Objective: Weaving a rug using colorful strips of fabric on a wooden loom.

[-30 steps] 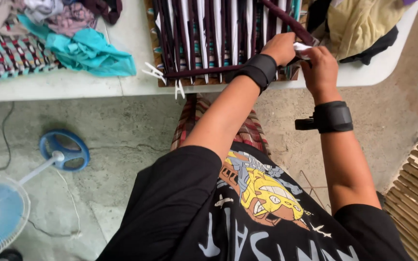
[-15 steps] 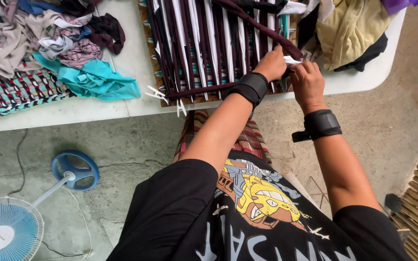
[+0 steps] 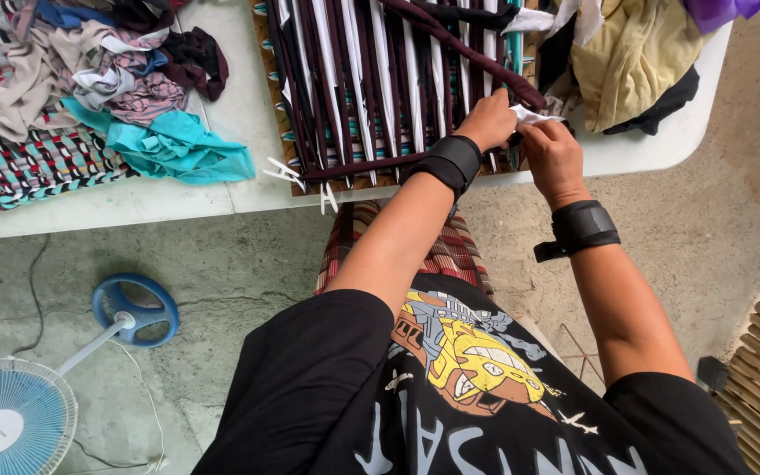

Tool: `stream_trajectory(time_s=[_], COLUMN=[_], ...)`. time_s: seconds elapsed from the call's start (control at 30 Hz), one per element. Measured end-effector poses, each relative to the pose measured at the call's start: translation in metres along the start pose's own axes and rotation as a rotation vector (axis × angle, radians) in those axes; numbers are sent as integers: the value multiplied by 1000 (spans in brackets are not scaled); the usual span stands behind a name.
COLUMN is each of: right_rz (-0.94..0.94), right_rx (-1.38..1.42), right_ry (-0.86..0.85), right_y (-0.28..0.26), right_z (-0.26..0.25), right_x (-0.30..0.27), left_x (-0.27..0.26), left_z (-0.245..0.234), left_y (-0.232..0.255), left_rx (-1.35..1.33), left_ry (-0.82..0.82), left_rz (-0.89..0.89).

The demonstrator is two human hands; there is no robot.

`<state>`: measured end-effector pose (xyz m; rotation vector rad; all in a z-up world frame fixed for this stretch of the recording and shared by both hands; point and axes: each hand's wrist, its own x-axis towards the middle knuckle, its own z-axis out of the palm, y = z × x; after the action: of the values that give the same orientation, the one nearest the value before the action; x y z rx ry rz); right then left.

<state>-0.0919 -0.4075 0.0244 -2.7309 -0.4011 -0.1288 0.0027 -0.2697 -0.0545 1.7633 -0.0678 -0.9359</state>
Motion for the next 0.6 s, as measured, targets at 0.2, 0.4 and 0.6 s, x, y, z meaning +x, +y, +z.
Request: stream_trajectory(time_s=[0.2,0.4,0.6], right_rz=[41,12,-82], right_rx=[40,-43,-20], right_ry=[-8,-135,-201], right_y=[11,22,73], right_z=[8,-27,-37], right_x=[-4,48,148], left_x=[-2,-3,26], left_z=[-1,-5,18], left_y=[2,0,-32], left_rx=[-23,-111,-98], left_ry=[4,-40,-71], left_rz=[-21,-18,-52])
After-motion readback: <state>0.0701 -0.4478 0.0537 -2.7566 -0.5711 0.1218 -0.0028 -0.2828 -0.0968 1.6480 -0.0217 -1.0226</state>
